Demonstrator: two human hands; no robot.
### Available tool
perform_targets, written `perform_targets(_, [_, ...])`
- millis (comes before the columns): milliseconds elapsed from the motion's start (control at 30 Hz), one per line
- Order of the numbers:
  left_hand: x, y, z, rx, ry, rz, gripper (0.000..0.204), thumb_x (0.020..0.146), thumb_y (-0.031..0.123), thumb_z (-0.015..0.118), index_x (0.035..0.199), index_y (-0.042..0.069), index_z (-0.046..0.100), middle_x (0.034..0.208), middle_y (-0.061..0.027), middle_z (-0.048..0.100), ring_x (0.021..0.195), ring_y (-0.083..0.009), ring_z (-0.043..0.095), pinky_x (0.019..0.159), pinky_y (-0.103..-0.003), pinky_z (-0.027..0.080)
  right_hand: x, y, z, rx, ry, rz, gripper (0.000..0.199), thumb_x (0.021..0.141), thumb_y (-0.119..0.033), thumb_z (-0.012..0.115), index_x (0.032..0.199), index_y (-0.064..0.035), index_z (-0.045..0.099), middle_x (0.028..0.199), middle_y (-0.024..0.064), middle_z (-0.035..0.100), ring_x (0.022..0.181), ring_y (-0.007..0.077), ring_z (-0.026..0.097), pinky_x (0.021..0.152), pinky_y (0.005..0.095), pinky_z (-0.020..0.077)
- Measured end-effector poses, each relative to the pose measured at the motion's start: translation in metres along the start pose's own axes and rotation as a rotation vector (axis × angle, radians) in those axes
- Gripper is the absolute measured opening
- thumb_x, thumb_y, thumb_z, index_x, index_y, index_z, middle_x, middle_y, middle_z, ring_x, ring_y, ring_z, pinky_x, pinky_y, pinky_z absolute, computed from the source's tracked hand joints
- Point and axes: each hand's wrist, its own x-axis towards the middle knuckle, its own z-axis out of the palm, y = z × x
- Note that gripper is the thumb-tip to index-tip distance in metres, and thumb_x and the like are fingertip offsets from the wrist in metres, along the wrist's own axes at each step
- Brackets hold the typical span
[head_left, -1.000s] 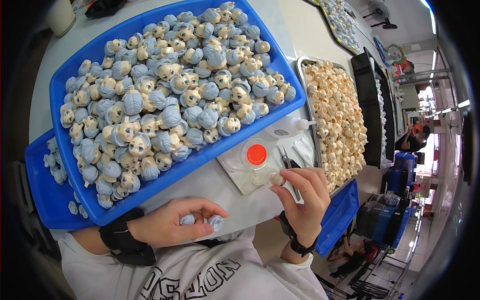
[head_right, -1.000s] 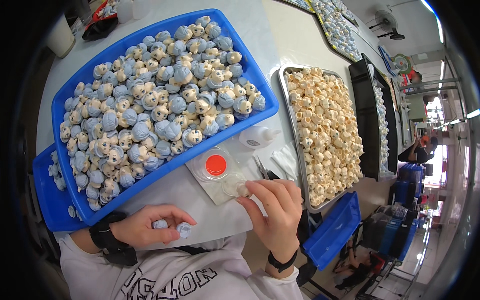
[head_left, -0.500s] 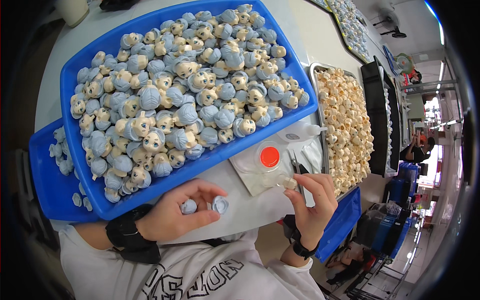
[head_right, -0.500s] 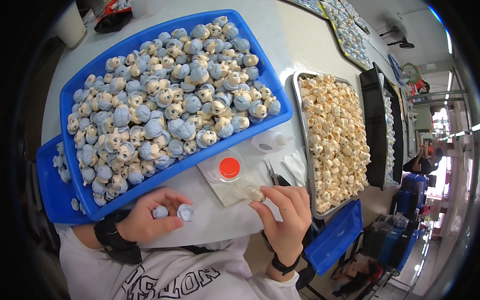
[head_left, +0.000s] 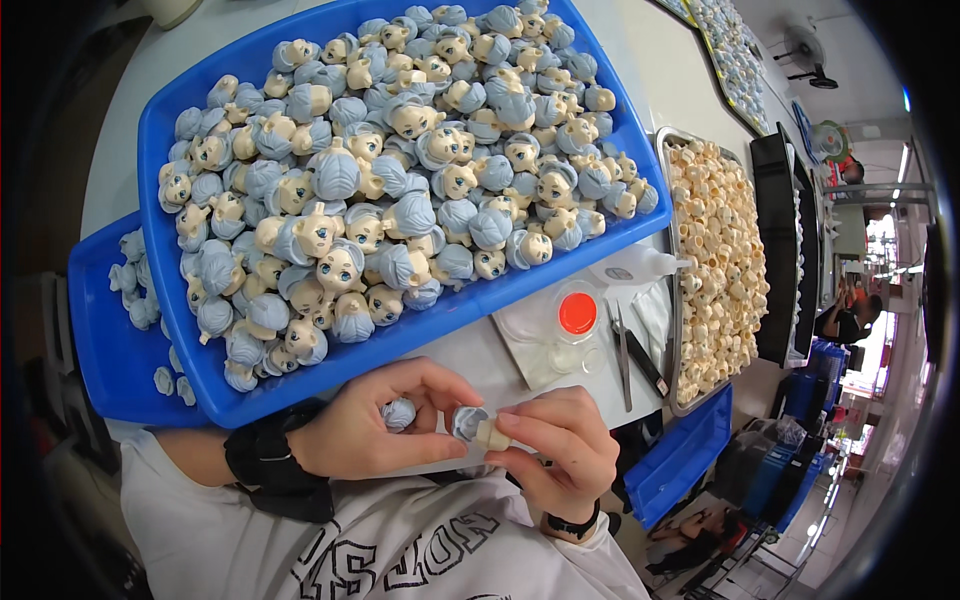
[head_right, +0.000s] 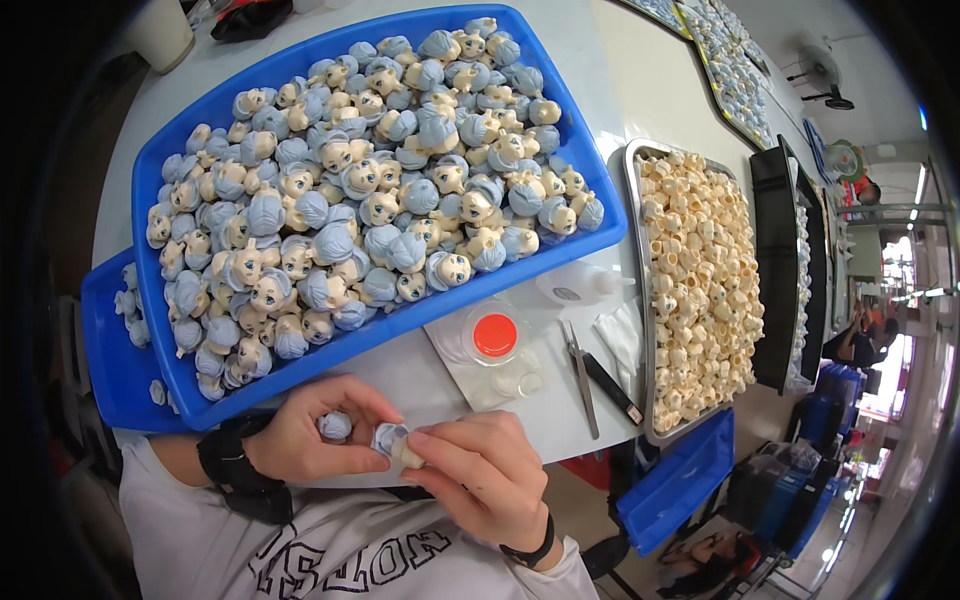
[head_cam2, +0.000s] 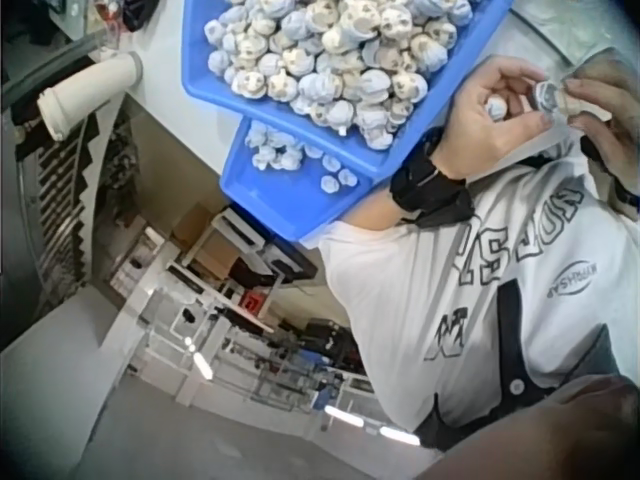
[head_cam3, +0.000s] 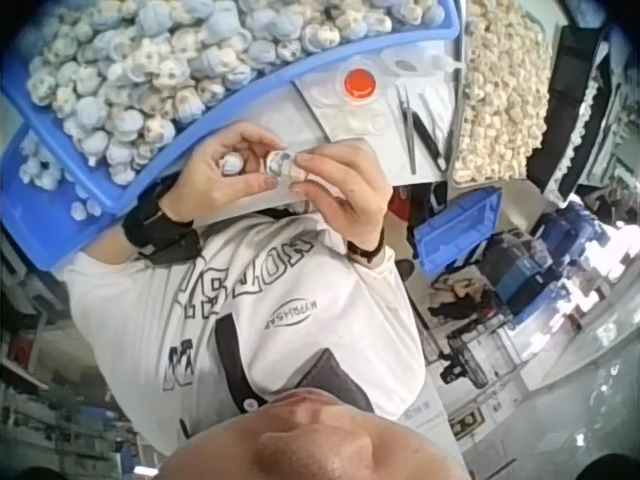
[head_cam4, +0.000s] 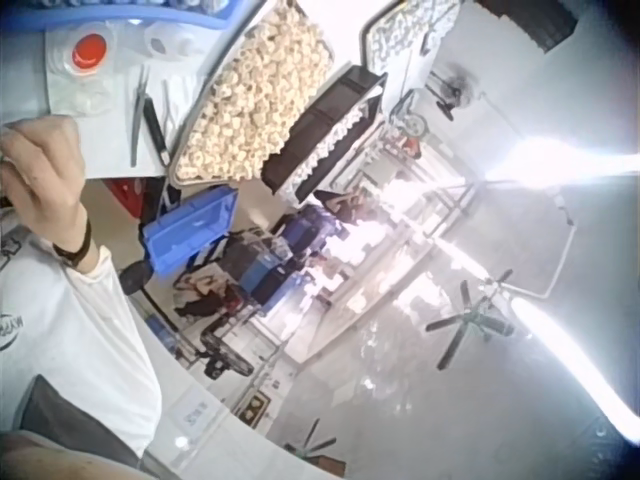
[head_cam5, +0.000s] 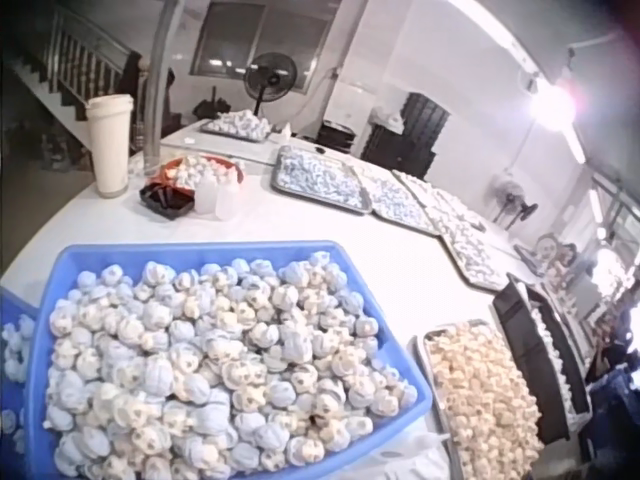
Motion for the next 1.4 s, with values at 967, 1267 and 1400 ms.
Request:
perform_targets(967, [-0.004, 0.005, -0.002, -0.154, -0.289, -0.270, 0.052, 0.092, 0.015, 0.051, 0.137, 0.006, 0.025, 0.107, -0.0092, 0.058, 0.094, -0.0079, 0.053, 0.083, -0.024, 0.043, 0.003, -0.011, 0.009, -0.095, -0.213, -0.042, 0.040, 0.065, -0.020, 0.076, 0.093, 0.0022, 0.059, 0.081, 0.0106, 0.056, 0.064, 0.0227, 0.056, 0.054, 0.0303, 0.0466])
perform_targets(1267, [0.003, 0.011, 0.001, -0.154, -0.356, -0.293, 0.060, 0.088, 0.021, 0.059, 0.135, 0.002, 0.027, 0.108, -0.0092, 0.056, 0.093, -0.0094, 0.054, 0.080, -0.026, 0.044, 0.000, -0.007, 0.012, -0.162, -0.116, -0.186, 0.045, 0.063, -0.040, 0.075, 0.082, -0.0012, 0.062, 0.061, 0.0047, 0.053, 0.049, 0.0178, 0.053, 0.044, 0.0263, 0.0419])
perform_targets(1400, [-0.004, 0.003, -0.008, -0.082, -0.509, -0.381, 0.042, 0.080, 0.020, 0.067, 0.115, 0.001, 0.052, 0.095, -0.0022, 0.059, 0.071, -0.0071, 0.054, 0.066, -0.022, 0.044, -0.008, -0.009, 0.009, -0.213, -0.081, -0.260, 0.050, 0.065, -0.043, 0.073, 0.090, -0.0010, 0.062, 0.070, 0.0057, 0.056, 0.056, 0.0164, 0.055, 0.046, 0.0261, 0.0426])
